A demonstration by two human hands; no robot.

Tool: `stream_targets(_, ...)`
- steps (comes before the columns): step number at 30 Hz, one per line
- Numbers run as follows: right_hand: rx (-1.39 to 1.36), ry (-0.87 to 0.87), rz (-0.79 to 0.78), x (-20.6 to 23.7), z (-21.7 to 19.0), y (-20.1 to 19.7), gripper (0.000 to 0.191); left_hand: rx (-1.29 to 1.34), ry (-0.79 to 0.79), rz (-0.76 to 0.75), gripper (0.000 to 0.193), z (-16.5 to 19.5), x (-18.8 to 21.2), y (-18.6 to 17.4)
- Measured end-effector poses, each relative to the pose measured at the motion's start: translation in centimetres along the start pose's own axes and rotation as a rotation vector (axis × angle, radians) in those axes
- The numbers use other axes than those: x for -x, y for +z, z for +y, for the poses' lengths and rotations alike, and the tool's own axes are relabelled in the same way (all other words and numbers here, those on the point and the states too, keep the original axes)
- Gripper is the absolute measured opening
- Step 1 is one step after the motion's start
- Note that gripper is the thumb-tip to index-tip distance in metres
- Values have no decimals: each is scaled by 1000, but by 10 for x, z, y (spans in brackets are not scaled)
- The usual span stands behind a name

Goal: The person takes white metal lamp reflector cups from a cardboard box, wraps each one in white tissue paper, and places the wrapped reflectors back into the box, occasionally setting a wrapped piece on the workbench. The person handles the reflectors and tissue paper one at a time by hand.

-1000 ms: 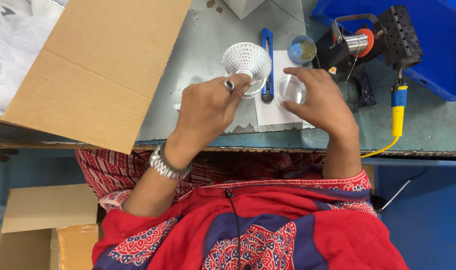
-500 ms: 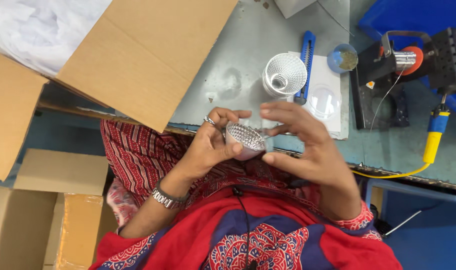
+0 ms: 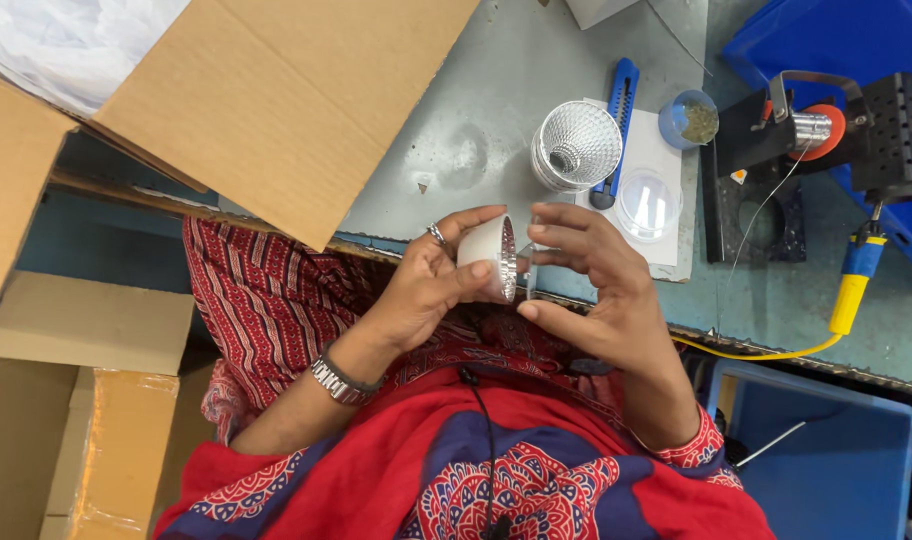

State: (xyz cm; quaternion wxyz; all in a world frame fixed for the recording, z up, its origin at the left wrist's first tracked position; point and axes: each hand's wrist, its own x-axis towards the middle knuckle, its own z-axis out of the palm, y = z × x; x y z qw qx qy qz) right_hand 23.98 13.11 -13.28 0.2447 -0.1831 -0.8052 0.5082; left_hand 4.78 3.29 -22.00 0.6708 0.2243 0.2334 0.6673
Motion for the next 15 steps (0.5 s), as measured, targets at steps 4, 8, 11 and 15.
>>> stream_targets(4, 296, -31, 14, -2, -7, 0, 58, -106, 39, -7, 68, -4, -2, 2)
stream_targets(8, 321, -45, 31, -4, -9, 1, 60, -140, 68, -19, 70, -5, -4, 1)
stream_targets(11, 239, -16, 32, -3, -7, 0, 60, -170, 72, -38, 70, -5, -3, 2)
stream_targets(15, 182, 15, 28, -1, -4, 0, 60, -174, 56, -47, 72, -3, -4, 4)
